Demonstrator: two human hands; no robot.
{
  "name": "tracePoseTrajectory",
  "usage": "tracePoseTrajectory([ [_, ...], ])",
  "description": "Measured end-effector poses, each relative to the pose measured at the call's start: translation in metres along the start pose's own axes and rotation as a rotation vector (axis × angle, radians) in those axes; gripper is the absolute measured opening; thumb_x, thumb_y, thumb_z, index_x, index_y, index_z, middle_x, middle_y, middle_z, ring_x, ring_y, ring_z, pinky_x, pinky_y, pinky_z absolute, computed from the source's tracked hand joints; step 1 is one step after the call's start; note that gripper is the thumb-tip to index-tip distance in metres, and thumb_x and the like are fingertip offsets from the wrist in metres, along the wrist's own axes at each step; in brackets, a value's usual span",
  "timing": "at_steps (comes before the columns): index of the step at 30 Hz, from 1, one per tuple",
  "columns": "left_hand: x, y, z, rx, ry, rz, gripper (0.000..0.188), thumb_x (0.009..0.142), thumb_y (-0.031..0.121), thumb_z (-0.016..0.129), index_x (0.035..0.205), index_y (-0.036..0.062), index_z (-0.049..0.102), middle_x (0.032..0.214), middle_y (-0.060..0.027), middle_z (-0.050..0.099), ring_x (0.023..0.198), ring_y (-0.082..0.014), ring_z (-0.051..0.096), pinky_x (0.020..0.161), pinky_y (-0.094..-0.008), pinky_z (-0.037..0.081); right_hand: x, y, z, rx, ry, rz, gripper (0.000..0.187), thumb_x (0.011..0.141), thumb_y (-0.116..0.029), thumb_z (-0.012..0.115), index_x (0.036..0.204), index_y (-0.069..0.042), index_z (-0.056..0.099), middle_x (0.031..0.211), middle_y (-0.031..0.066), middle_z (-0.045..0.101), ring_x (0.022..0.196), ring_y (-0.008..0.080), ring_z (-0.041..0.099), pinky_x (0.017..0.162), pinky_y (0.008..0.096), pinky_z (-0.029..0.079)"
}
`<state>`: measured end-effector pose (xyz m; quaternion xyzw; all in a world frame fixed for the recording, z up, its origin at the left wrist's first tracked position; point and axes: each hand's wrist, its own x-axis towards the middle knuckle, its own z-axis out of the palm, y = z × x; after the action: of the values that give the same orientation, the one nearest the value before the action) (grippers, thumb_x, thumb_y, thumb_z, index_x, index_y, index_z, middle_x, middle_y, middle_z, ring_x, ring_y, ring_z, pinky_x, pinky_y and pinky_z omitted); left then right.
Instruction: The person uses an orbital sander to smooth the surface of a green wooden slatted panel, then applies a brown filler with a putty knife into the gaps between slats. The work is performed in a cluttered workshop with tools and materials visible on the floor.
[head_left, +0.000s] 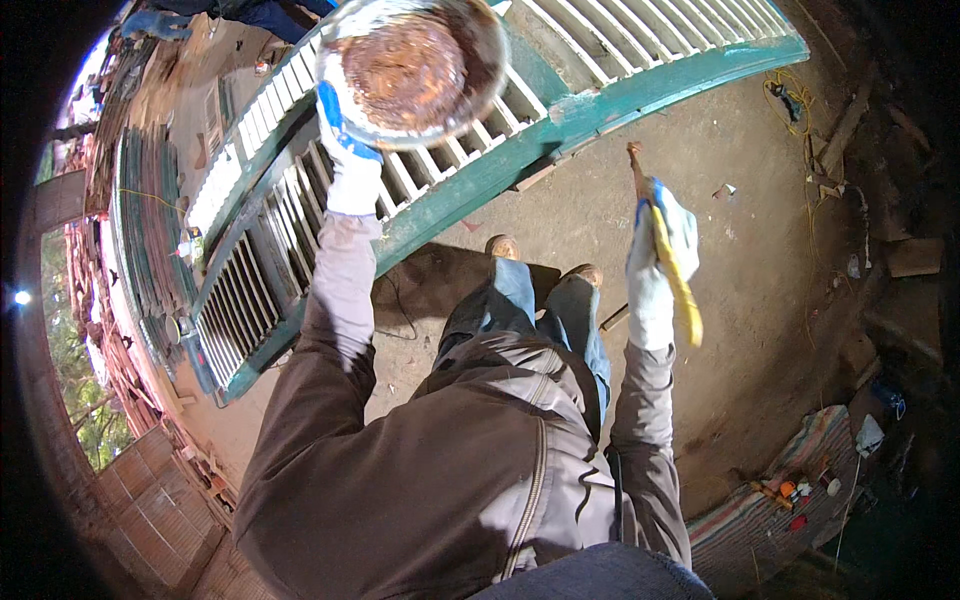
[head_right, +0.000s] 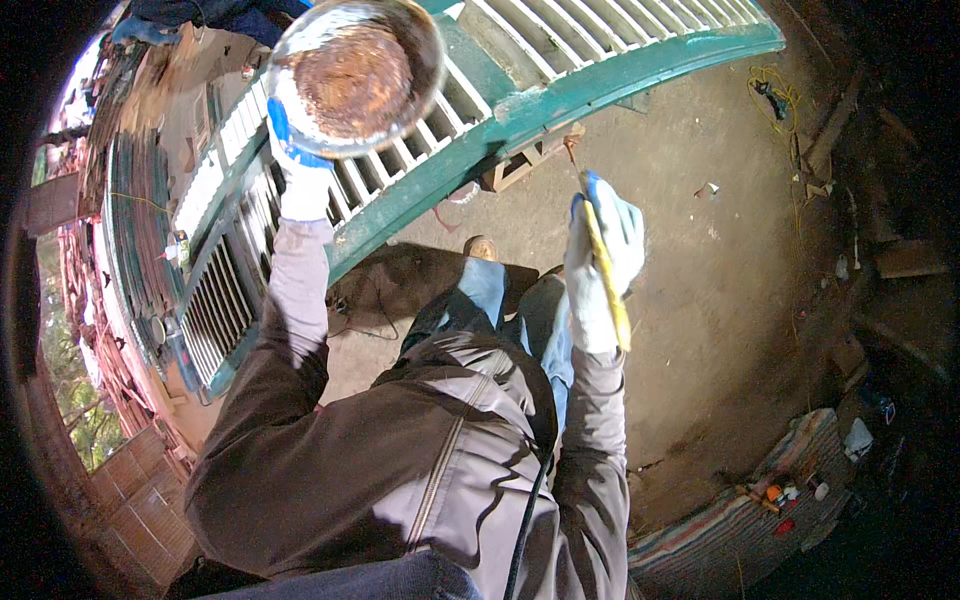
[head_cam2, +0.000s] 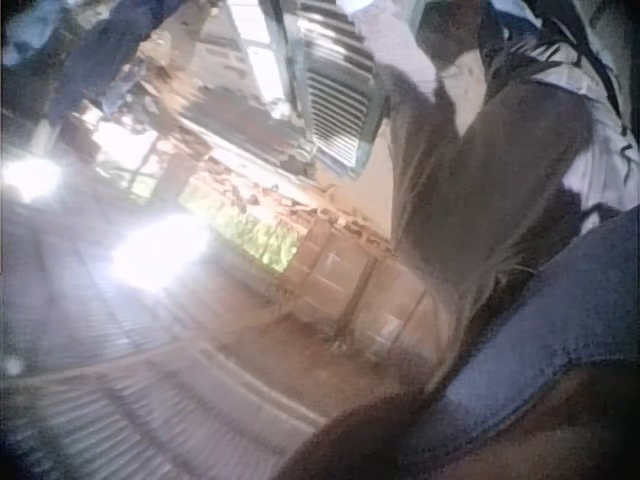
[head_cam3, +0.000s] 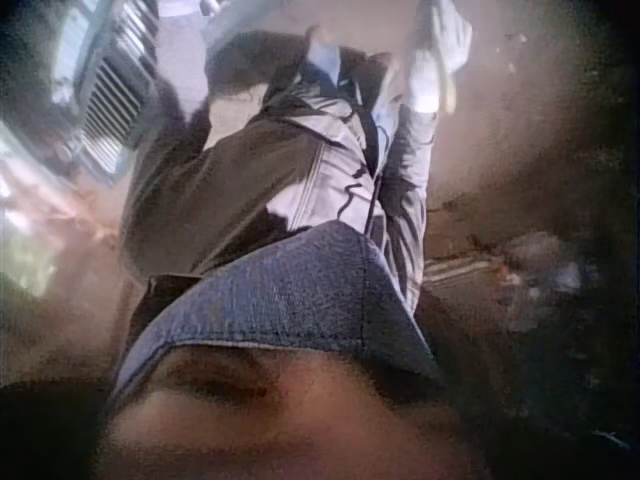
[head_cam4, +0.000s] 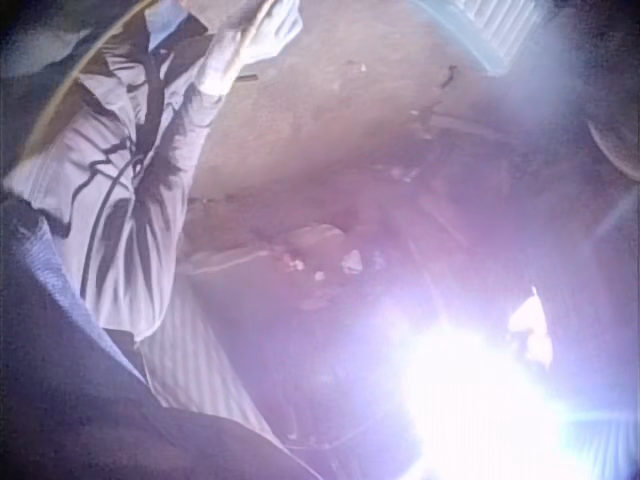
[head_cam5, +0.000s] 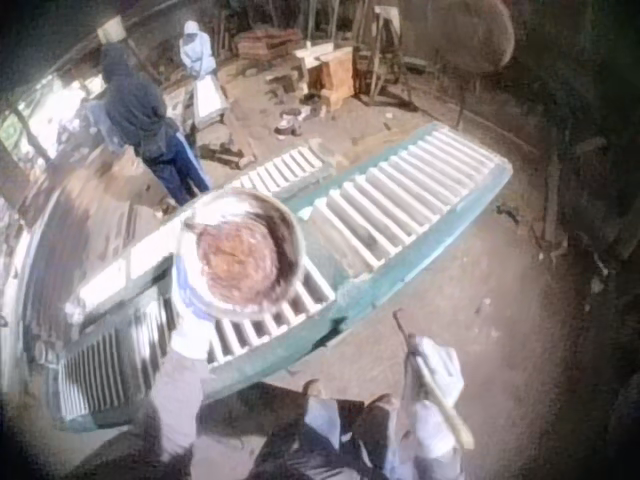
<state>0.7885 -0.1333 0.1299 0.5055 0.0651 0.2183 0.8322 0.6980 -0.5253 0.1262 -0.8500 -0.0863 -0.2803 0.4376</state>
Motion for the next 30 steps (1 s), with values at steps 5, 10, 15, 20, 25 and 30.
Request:
tracePoseTrajectory([
  [5,0.008,-0.031,-0.010,0.025,0.167,0.080,0.058,0.102,0.038,0.060,0.152,0.0124,0.047,0.153,-0.0053,0.050,0.140,-0.0260,0.047,0.120,-0.0460,0.035,-0.008,0.031,0.033,-0.251,-0.103,-0.206,0.042,0.083,-0.016,0.069,0.125,-0.013,0.071,0.117,0.0086,0.072,0.097,0.0271,0.067,0.081,0.0357,0.056],
  [10,0.003,-0.033,0.001,0.040,0.269,0.065,0.063,0.098,0.041,0.064,0.152,0.0131,0.048,0.154,-0.0043,0.049,0.140,-0.0257,0.047,0.120,-0.0471,0.034,-0.032,0.051,0.073,-0.402,-0.123,-0.388,0.041,0.086,-0.016,0.066,0.128,-0.012,0.065,0.131,0.0097,0.067,0.105,0.0292,0.065,0.079,0.0389,0.053],
  [15,0.016,-0.040,-0.012,0.148,0.185,0.181,0.063,0.101,0.040,0.054,0.155,0.0097,0.041,0.156,-0.0115,0.046,0.140,-0.0334,0.046,0.119,-0.0525,0.034,-0.056,0.037,0.101,-0.548,-0.306,-0.331,0.041,0.086,-0.019,0.065,0.127,-0.014,0.067,0.137,0.0082,0.063,0.114,0.0302,0.061,0.083,0.0417,0.050],
  [20,0.013,-0.038,-0.006,0.113,0.182,0.126,0.063,0.101,0.041,0.055,0.154,0.0091,0.042,0.155,-0.0114,0.047,0.140,-0.0332,0.046,0.119,-0.0527,0.034,-0.054,0.024,0.084,-0.570,-0.392,-0.328,0.046,0.085,-0.022,0.063,0.131,-0.017,0.067,0.144,0.0058,0.059,0.120,0.0298,0.058,0.085,0.0423,0.049],
  [25,0.010,-0.035,0.003,0.113,0.254,0.096,0.063,0.101,0.040,0.054,0.154,0.0087,0.042,0.155,-0.0116,0.047,0.141,-0.0323,0.045,0.121,-0.0501,0.032,-0.030,0.023,0.063,-0.361,-0.293,-0.297,0.046,0.085,-0.022,0.069,0.131,-0.016,0.067,0.129,0.0022,0.067,0.106,0.0247,0.061,0.077,0.0377,0.045],
  [30,0.008,-0.036,-0.006,0.215,0.218,0.144,0.063,0.102,0.040,0.055,0.154,0.0083,0.042,0.155,-0.0113,0.047,0.141,-0.0308,0.045,0.122,-0.0475,0.031,-0.025,0.034,0.051,-0.069,-0.126,-0.184,0.044,0.084,-0.008,0.073,0.128,-0.010,0.068,0.124,0.0068,0.070,0.098,0.0308,0.064,0.082,0.0391,0.054],
])
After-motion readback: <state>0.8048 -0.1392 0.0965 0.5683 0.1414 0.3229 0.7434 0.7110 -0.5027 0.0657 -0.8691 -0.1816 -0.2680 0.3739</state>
